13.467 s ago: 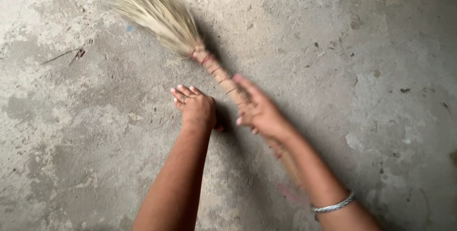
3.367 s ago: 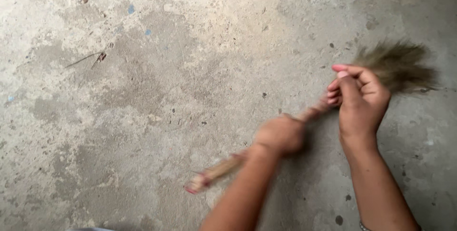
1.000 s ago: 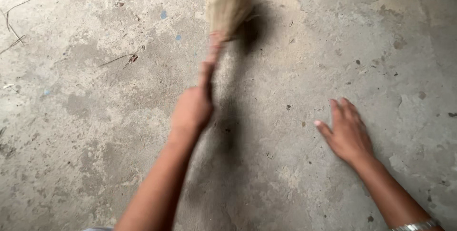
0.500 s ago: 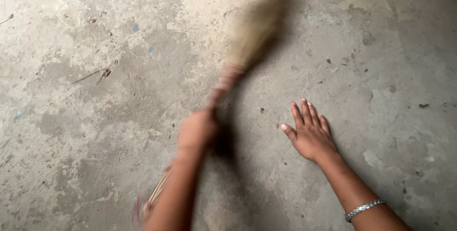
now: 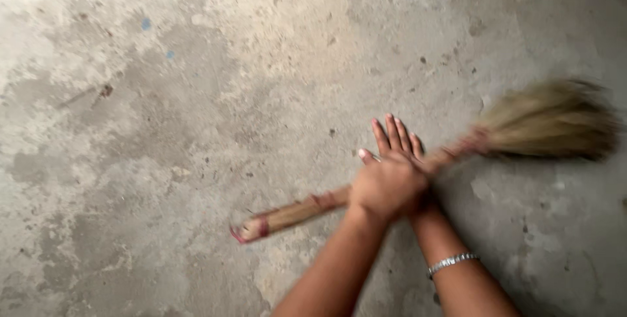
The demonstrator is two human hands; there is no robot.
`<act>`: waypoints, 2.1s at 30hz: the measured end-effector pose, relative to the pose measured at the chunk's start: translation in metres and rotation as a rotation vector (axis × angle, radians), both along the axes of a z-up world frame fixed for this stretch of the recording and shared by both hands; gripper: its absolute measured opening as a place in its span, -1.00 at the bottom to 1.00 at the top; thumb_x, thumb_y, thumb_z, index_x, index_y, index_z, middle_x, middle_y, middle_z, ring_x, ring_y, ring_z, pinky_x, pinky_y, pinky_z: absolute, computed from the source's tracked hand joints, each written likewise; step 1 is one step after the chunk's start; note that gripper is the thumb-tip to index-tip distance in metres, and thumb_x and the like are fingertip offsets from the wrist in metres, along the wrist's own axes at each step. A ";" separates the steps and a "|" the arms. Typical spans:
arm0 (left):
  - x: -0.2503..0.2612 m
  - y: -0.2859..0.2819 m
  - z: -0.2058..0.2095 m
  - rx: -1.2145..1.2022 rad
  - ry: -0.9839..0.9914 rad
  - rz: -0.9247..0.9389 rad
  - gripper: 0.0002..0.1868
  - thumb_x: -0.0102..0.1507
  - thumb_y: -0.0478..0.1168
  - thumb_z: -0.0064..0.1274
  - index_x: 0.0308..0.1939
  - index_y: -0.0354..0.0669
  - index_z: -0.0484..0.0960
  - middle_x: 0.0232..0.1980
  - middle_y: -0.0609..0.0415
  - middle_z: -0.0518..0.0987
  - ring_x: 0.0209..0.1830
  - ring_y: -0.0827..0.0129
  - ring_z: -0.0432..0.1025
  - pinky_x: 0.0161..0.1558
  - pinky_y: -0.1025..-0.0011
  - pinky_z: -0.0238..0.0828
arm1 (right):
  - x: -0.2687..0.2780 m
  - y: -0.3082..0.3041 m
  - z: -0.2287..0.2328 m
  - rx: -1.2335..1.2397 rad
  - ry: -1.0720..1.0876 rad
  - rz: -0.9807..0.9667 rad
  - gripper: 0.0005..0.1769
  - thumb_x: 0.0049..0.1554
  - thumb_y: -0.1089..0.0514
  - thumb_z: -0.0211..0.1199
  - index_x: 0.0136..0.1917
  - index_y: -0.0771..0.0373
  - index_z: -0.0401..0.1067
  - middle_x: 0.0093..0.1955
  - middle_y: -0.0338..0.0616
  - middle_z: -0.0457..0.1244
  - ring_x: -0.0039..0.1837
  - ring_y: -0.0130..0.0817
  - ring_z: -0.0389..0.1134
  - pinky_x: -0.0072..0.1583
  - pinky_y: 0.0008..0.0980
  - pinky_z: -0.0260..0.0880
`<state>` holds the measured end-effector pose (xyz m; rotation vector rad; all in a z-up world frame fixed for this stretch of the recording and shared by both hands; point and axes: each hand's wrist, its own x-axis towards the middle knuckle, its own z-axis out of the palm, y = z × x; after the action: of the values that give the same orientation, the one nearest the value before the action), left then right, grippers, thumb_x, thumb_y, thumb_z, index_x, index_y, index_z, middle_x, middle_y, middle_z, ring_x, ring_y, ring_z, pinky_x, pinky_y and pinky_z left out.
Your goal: The person sweeps a concrete floor by hand using a small brush, gathering debris by moving the brush across different sections of the ground.
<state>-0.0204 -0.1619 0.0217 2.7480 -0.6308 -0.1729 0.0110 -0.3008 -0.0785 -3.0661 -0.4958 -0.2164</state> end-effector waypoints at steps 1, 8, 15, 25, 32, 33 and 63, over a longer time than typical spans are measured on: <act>0.008 0.006 -0.007 0.012 0.104 -0.013 -0.50 0.46 -0.13 -0.23 0.51 0.14 0.19 0.09 -0.34 0.61 -0.13 -0.15 0.63 -0.27 -0.04 0.62 | 0.002 -0.002 0.001 -0.064 -0.007 0.029 -0.14 0.32 -0.37 -0.10 0.69 0.13 -0.01 0.73 0.07 -0.22 0.71 -0.11 -0.22 0.52 0.02 -0.15; 0.018 0.186 0.004 -0.142 0.214 0.810 -0.20 0.31 -0.27 -0.14 0.59 0.49 0.08 -0.21 -0.31 0.62 -0.24 -0.18 0.55 -0.22 -0.07 0.48 | -0.008 0.018 0.024 0.044 0.114 -0.126 -0.17 0.26 -0.38 -0.11 0.66 -0.01 -0.06 0.71 -0.11 -0.22 0.68 -0.20 -0.24 0.55 -0.01 -0.29; 0.007 0.116 0.021 -0.343 -0.028 0.548 -0.31 0.42 -0.17 -0.20 0.61 0.41 -0.03 -0.41 -0.28 0.57 -0.48 -0.17 0.48 -0.39 -0.10 0.42 | -0.008 0.021 0.022 0.062 0.082 -0.121 -0.17 0.26 -0.40 -0.13 0.65 -0.01 -0.06 0.69 -0.13 -0.20 0.66 -0.22 -0.23 0.54 -0.01 -0.31; 0.013 0.074 -0.019 -0.047 0.432 0.296 -0.67 0.38 -0.04 -0.13 0.03 -0.10 0.65 -0.11 -0.26 0.66 -0.20 -0.04 0.62 -0.18 0.06 0.59 | -0.011 0.015 0.021 0.141 0.015 -0.079 -0.25 0.30 -0.33 -0.02 0.57 0.14 0.13 0.70 -0.01 -0.10 0.69 -0.12 -0.15 0.57 0.03 -0.23; 0.022 0.206 0.021 -0.283 0.283 0.968 -0.44 0.52 -0.05 -0.39 0.62 0.45 -0.02 -0.54 0.02 0.51 -0.72 0.34 0.29 -0.72 0.37 0.24 | -0.011 0.023 0.030 0.086 0.089 -0.162 -0.24 0.25 -0.32 -0.05 0.60 0.02 0.07 0.68 -0.13 -0.11 0.66 -0.23 -0.17 0.57 -0.05 -0.29; 0.025 0.195 0.023 -0.393 0.229 0.948 -0.42 0.49 -0.09 -0.39 0.61 0.44 0.01 -0.55 0.07 0.50 -0.75 0.41 0.26 -0.77 0.44 0.21 | -0.011 0.021 0.030 0.087 0.088 -0.159 -0.24 0.25 -0.32 -0.05 0.60 0.02 0.08 0.68 -0.13 -0.11 0.66 -0.23 -0.17 0.57 -0.05 -0.29; -0.015 -0.030 0.019 -0.079 -0.698 0.192 -0.48 0.19 -0.15 -0.11 0.20 -0.30 0.42 0.22 -0.40 0.58 0.17 -0.25 0.58 -0.18 0.03 0.57 | -0.014 0.013 0.014 0.245 -0.096 -0.011 -0.42 0.23 -0.08 0.19 0.43 0.19 0.29 0.60 0.08 0.04 0.64 -0.08 -0.02 0.55 -0.01 -0.05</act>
<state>-0.0352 -0.1921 0.0404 2.7344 -0.5041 0.8638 -0.0034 -0.2878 -0.0647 -2.8303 -0.4207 -0.3950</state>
